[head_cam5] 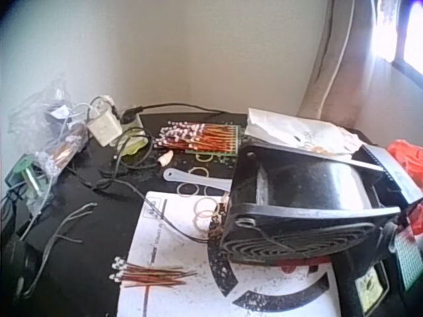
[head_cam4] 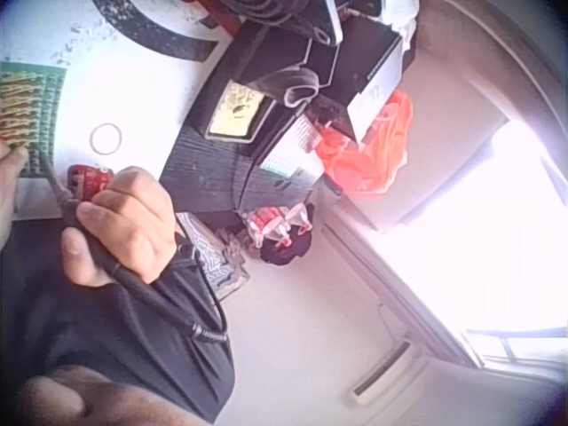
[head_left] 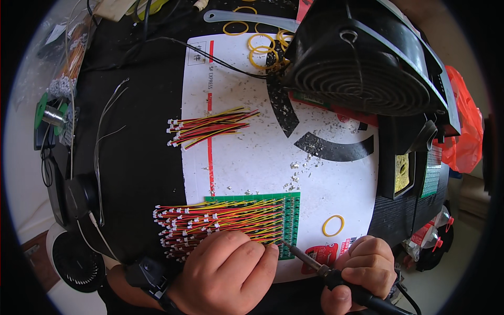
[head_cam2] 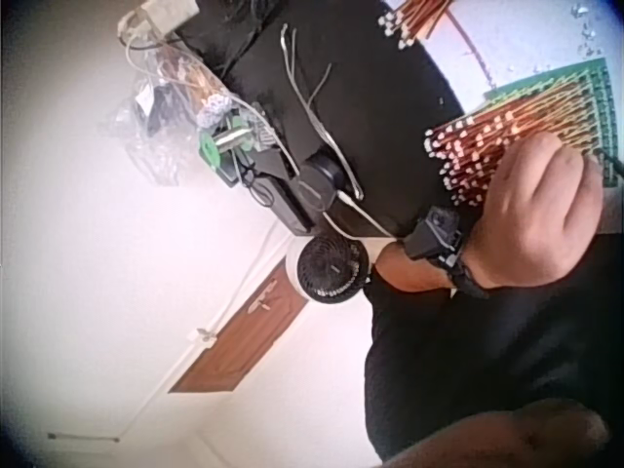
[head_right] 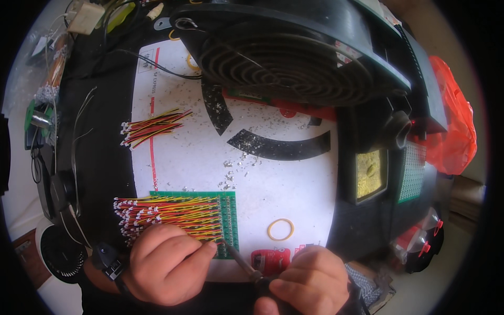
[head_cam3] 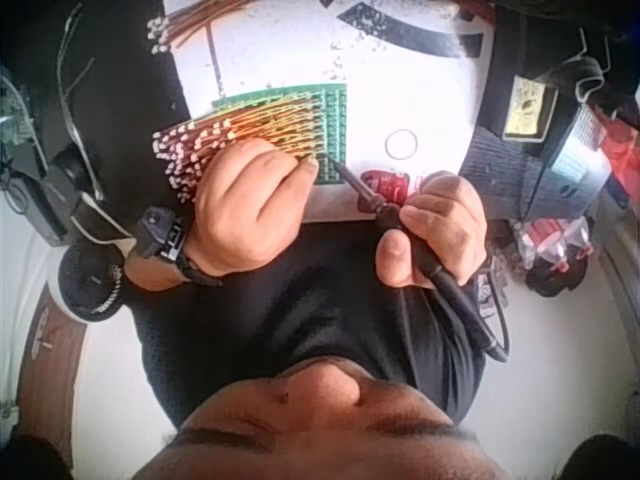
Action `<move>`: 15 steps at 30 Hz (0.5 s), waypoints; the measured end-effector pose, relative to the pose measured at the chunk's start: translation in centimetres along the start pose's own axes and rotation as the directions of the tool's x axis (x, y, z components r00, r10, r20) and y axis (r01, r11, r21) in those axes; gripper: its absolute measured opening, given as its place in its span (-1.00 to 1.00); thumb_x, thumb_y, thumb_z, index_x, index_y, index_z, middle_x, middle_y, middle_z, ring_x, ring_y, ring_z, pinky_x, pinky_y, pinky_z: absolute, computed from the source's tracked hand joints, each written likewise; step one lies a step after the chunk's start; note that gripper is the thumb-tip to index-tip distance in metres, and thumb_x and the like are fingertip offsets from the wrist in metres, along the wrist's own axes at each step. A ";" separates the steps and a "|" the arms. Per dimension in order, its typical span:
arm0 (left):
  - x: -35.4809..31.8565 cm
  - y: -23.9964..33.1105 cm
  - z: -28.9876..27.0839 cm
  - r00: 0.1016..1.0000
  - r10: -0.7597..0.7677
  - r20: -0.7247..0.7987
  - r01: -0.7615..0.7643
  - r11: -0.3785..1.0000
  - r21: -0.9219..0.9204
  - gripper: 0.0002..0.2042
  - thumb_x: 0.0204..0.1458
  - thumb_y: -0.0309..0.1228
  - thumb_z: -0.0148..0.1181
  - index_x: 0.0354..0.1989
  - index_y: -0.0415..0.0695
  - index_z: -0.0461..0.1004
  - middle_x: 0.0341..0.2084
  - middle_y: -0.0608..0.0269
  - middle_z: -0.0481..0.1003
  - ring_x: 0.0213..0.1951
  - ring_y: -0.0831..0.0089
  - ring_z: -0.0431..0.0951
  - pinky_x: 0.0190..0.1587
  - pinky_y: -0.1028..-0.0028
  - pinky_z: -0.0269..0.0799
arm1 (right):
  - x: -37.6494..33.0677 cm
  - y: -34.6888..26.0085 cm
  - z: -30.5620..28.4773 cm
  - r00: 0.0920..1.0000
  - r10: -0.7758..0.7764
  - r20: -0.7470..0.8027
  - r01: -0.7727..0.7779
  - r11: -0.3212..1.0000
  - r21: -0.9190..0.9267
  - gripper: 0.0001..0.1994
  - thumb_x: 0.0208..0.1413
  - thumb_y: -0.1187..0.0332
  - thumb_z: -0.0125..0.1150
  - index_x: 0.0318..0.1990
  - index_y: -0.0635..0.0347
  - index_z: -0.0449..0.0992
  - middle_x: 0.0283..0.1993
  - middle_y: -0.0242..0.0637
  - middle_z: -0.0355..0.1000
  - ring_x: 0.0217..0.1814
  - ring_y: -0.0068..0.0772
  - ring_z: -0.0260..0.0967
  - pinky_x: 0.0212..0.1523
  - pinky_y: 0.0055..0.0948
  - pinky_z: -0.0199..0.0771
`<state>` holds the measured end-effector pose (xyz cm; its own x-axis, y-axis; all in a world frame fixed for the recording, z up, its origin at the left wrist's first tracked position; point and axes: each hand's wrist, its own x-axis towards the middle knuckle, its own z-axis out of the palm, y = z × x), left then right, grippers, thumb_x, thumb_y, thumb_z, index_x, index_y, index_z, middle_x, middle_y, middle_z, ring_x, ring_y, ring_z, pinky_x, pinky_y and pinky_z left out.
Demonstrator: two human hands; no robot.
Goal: Soldering wires onto a printed circuit board.
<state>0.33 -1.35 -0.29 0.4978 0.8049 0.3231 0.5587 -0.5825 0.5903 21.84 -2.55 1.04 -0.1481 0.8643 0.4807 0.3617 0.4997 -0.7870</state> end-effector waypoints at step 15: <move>-0.5 -0.2 0.0 0.999 -0.021 0.027 0.022 1.000 -0.022 -0.81 -0.29 -0.66 0.32 -0.40 -0.36 0.62 -0.54 0.17 0.46 -0.50 0.26 0.49 -0.41 0.36 0.45 | -0.4 0.5 -0.1 0.996 -0.047 -0.072 0.048 0.999 0.022 -0.77 -0.01 0.39 0.37 -0.35 0.36 0.47 -0.58 -0.23 0.35 -0.62 -0.38 0.26 -0.57 -0.40 0.30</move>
<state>-0.05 -1.65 -0.59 0.5036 0.8136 0.2905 0.5545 -0.5622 0.6135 22.17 -2.64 0.48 -0.0982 0.8337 0.5435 0.3340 0.5421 -0.7711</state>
